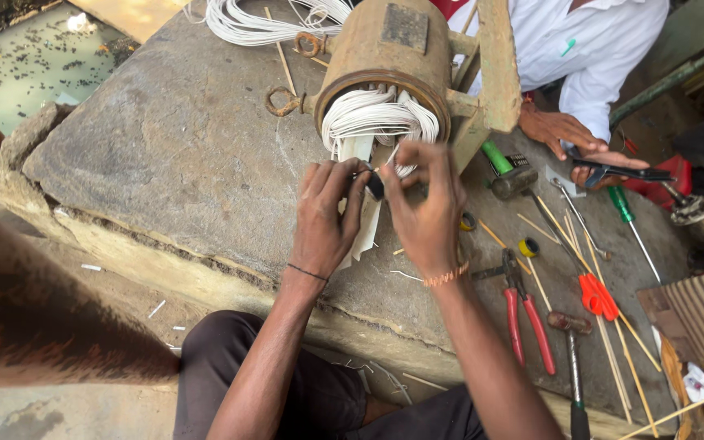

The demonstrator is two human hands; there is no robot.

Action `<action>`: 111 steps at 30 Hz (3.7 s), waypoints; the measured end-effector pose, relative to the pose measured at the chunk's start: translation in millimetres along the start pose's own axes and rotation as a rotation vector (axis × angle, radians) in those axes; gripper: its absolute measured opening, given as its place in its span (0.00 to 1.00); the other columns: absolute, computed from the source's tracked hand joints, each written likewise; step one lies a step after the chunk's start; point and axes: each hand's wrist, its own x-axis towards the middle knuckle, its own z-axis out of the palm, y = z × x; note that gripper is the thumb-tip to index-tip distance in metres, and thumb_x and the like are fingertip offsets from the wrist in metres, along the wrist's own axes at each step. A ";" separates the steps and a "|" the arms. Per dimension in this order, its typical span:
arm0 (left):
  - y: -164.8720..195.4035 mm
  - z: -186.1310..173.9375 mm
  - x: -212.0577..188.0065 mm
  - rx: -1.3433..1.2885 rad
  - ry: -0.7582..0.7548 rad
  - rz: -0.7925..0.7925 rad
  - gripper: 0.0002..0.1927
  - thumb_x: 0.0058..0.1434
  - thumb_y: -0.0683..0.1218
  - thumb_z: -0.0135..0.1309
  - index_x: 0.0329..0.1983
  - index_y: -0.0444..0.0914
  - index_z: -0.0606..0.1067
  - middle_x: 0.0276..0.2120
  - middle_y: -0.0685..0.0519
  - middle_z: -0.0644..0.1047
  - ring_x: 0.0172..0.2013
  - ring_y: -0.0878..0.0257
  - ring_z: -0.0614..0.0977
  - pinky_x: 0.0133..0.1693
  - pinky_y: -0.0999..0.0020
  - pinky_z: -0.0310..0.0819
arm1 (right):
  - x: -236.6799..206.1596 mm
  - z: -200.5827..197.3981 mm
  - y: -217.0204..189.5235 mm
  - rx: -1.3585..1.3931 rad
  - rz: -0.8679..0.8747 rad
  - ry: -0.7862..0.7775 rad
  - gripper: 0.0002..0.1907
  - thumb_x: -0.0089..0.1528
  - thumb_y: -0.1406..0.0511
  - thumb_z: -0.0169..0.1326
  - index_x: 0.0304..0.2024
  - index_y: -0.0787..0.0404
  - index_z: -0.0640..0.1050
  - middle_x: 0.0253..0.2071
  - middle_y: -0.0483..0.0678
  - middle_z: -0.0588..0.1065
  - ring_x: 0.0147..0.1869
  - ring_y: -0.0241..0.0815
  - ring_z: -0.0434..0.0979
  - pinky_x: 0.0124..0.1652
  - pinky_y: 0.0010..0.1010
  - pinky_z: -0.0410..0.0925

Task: The person sits at a low stone workbench and uses red-handled pliers to cut and trim white plastic strips and wire, then presses black tape onto a strip and uses orange-handled scissors to cut small pieces of material. Thin wooden sticks and hand tools are scattered across the bench.

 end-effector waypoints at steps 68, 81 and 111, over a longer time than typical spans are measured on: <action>2.3 -12.4 6.8 0.005 -0.132 -0.008 0.07 0.65 0.40 0.59 0.45 0.36 0.75 0.37 0.51 0.78 0.36 0.57 0.77 0.39 0.61 0.73 | 14.3 -1.5 23.2 0.828 0.348 -0.158 0.22 0.65 0.66 0.63 0.59 0.58 0.71 0.53 0.46 0.81 0.58 0.35 0.78 0.58 0.25 0.71; 5.5 -11.3 25.5 0.073 -0.176 0.124 0.11 0.64 0.42 0.58 0.50 0.41 0.78 0.36 0.50 0.77 0.37 0.52 0.76 0.39 0.57 0.72 | 46.8 -2.7 16.5 -0.043 0.063 -0.162 0.12 0.63 0.67 0.63 0.46 0.63 0.75 0.44 0.49 0.74 0.36 0.38 0.79 0.39 0.31 0.72; 2.3 -8.3 14.0 0.142 -0.152 0.047 0.06 0.65 0.41 0.59 0.44 0.40 0.78 0.32 0.54 0.75 0.36 0.57 0.72 0.41 0.60 0.65 | 9.5 6.6 31.6 1.063 0.502 0.069 0.24 0.61 0.64 0.66 0.55 0.59 0.70 0.47 0.51 0.81 0.55 0.37 0.81 0.56 0.29 0.73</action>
